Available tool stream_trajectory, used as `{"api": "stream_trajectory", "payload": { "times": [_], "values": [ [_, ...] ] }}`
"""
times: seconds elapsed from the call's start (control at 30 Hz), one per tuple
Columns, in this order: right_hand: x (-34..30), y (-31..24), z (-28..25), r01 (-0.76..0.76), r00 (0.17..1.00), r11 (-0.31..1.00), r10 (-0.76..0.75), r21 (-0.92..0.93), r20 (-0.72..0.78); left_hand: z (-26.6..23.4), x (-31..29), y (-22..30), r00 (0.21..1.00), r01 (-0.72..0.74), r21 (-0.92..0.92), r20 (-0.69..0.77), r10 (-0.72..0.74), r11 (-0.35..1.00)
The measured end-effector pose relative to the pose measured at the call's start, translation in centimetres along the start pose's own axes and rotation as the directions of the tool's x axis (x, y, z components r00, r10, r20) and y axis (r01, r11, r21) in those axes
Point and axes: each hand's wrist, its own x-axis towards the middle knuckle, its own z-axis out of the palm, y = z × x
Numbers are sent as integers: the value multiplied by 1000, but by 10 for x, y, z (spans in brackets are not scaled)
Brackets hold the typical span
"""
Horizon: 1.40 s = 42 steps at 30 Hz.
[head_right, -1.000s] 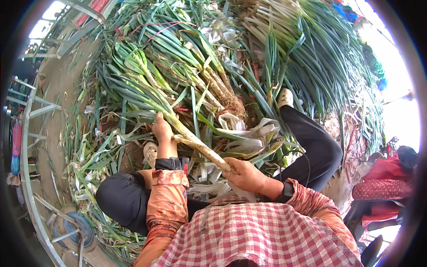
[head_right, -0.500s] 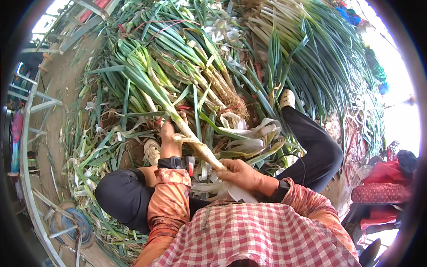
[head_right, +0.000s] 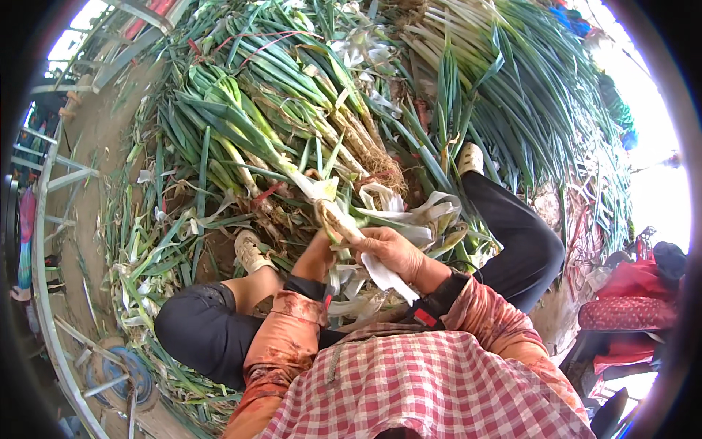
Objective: Cleaning and trimming large green leeks by hand in an agricultural processing facility.
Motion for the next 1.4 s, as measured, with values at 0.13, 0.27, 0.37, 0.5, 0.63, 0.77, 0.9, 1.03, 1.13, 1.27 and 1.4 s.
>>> {"api": "stream_trajectory", "payload": {
  "times": [0.13, 0.27, 0.37, 0.5, 0.63, 0.77, 0.9, 1.03, 1.13, 1.27, 1.4],
  "values": [
    [13, -25, 0, 58, 991, 899, -103, -434, -81, -2, -14, -58, 884, -325, 622, 467, -4, 712],
    [16, -29, 4, 123, 989, 826, -150, -550, -5, -25, -3, -48, 999, 24, 735, -48, 17, 678],
    [0, -24, 0, 125, 990, 775, -136, -619, 29, -57, 1, 4, 729, 141, 791, -489, 478, 595],
    [-30, -31, 13, 113, 994, 801, -97, -587, 59, -42, -22, 96, 557, -535, 56, -727, 401, 843],
    [-54, -35, 21, 199, 976, 683, -75, -703, 204, -8, -43, 154, 716, -623, -110, -479, 508, 774],
    [-51, -20, 28, 268, 961, 646, -122, -715, 250, -24, -51, 200, 736, -676, -336, -357, 576, 656],
    [-7, -13, 3, 463, 872, 355, -347, -812, 345, -8, -76, 240, 643, -755, -127, -335, 689, 643],
    [19, -73, 52, 615, 700, 18, -472, -788, 536, 33, -102, 257, 691, -720, -120, -226, 687, 684],
    [56, -86, 94, 769, 512, -111, -485, -630, 709, 28, -119, 267, 764, -632, -293, -78, 641, 717],
    [88, -67, 111, 885, 396, -79, -391, -459, 831, 21, -130, 270, 807, -534, -465, -30, 590, 706],
    [72, -51, 78, 610, 792, 157, -86, -776, 605, -11, -161, 295, 725, -568, -541, 28, 688, 620]
  ]
}}
